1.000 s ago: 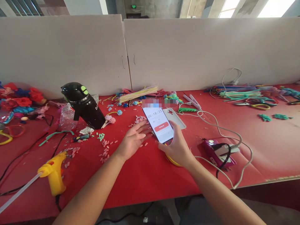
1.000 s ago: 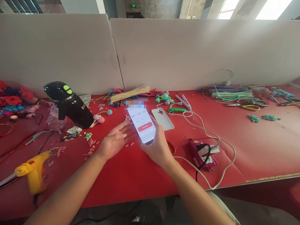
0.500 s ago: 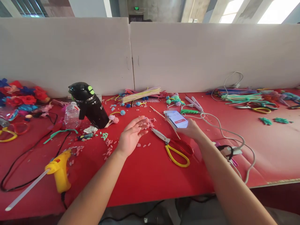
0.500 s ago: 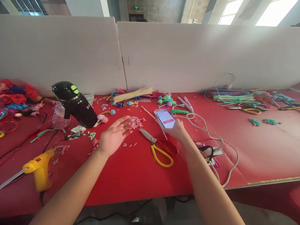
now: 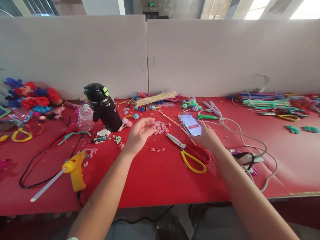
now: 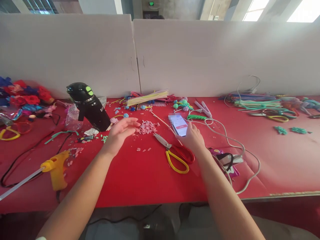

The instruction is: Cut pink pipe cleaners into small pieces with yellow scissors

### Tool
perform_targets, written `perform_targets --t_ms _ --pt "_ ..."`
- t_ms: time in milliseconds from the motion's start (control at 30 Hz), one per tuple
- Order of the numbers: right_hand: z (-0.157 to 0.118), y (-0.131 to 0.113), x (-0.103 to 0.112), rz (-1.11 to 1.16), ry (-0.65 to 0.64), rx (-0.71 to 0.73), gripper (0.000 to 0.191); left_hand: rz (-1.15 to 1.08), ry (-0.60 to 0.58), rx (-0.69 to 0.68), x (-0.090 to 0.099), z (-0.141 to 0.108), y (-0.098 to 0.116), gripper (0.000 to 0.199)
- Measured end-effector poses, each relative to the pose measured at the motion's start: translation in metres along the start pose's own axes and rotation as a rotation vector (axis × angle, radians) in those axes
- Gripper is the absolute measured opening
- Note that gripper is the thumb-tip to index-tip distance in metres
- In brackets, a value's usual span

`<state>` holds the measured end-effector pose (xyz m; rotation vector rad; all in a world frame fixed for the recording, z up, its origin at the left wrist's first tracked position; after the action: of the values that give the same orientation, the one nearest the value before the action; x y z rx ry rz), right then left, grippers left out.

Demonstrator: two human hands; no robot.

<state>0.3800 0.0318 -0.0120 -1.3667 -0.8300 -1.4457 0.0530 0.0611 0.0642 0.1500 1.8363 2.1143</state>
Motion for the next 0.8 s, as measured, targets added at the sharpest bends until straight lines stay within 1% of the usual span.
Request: perform_targets --t_ms 33,67,100,133,167,200,233,300,333,400,467,533,567,667,700,767,800 --pt "-0.006 -0.005 0.008 0.038 0.022 0.002 0.09 0.16 -0.035 -0.024 0.001 0.001 0.006 0.032" --pt "-0.013 -0.015 0.017 0.09 0.043 0.042 0.086 0.335 -0.093 -0.034 0.0 0.002 0.01 0.026" --pt "-0.021 -0.027 0.026 0.14 0.041 0.1 0.076 0.509 -0.16 -0.019 0.0 0.003 0.009 0.022" --pt "-0.028 -0.042 0.031 0.185 0.002 0.164 0.062 0.672 -0.228 0.024 0.001 0.004 0.005 0.02" --pt "-0.037 -0.058 0.032 0.221 -0.077 0.238 0.048 0.805 -0.284 0.089 0.005 0.005 -0.002 0.019" --pt "-0.045 -0.073 0.032 0.251 -0.162 0.302 0.037 0.911 -0.331 0.148 0.009 0.004 -0.009 0.019" --pt "-0.053 -0.085 0.032 0.273 -0.223 0.345 0.03 0.99 -0.354 0.196 0.015 0.004 -0.014 0.018" --pt "-0.064 -0.102 0.031 0.29 -0.284 0.414 0.023 1.061 -0.361 0.231 0.022 0.004 -0.02 0.018" --pt "-0.068 -0.106 0.029 0.274 -0.308 0.428 0.021 1.06 -0.346 0.228 0.025 0.003 -0.021 0.018" --pt "-0.072 -0.099 0.023 0.178 -0.3 0.387 0.016 1.018 -0.307 0.204 0.028 0.001 -0.021 0.017" --pt "-0.076 -0.082 0.019 0.055 -0.271 0.318 0.01 0.969 -0.272 0.182 0.028 -0.003 -0.022 0.016" --pt "-0.085 -0.064 0.01 -0.019 -0.32 0.257 0.008 0.959 -0.258 0.169 0.025 -0.007 -0.023 0.015" --pt "-0.09 -0.057 0.008 -0.049 -0.333 0.24 0.01 0.968 -0.262 0.169 0.021 -0.009 -0.024 0.014" --pt "-0.103 -0.046 0.01 -0.106 -0.298 0.182 0.019 0.992 -0.348 0.194 0.003 -0.017 -0.032 0.012" --pt "-0.106 -0.046 0.013 -0.117 -0.28 0.179 0.024 1.003 -0.392 0.196 -0.005 -0.019 -0.034 0.011" --pt "-0.108 -0.049 0.018 -0.153 -0.256 0.194 0.034 1.041 -0.461 0.176 -0.02 -0.023 -0.039 0.017" --pt "-0.109 -0.051 0.02 -0.185 -0.27 0.214 0.036 1.055 -0.488 0.154 -0.028 -0.024 -0.04 0.02"
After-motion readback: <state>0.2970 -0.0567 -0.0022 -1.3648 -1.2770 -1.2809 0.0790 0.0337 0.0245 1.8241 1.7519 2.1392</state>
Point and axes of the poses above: each hand's wrist, its own z-axis towards the middle knuckle, its own x-axis out of the back of the hand, y = z × x, the point moved 9 cm from there along z, towards the middle knuckle, and after that the axes turned 13 degrees about -z, right-handed, at the moved point
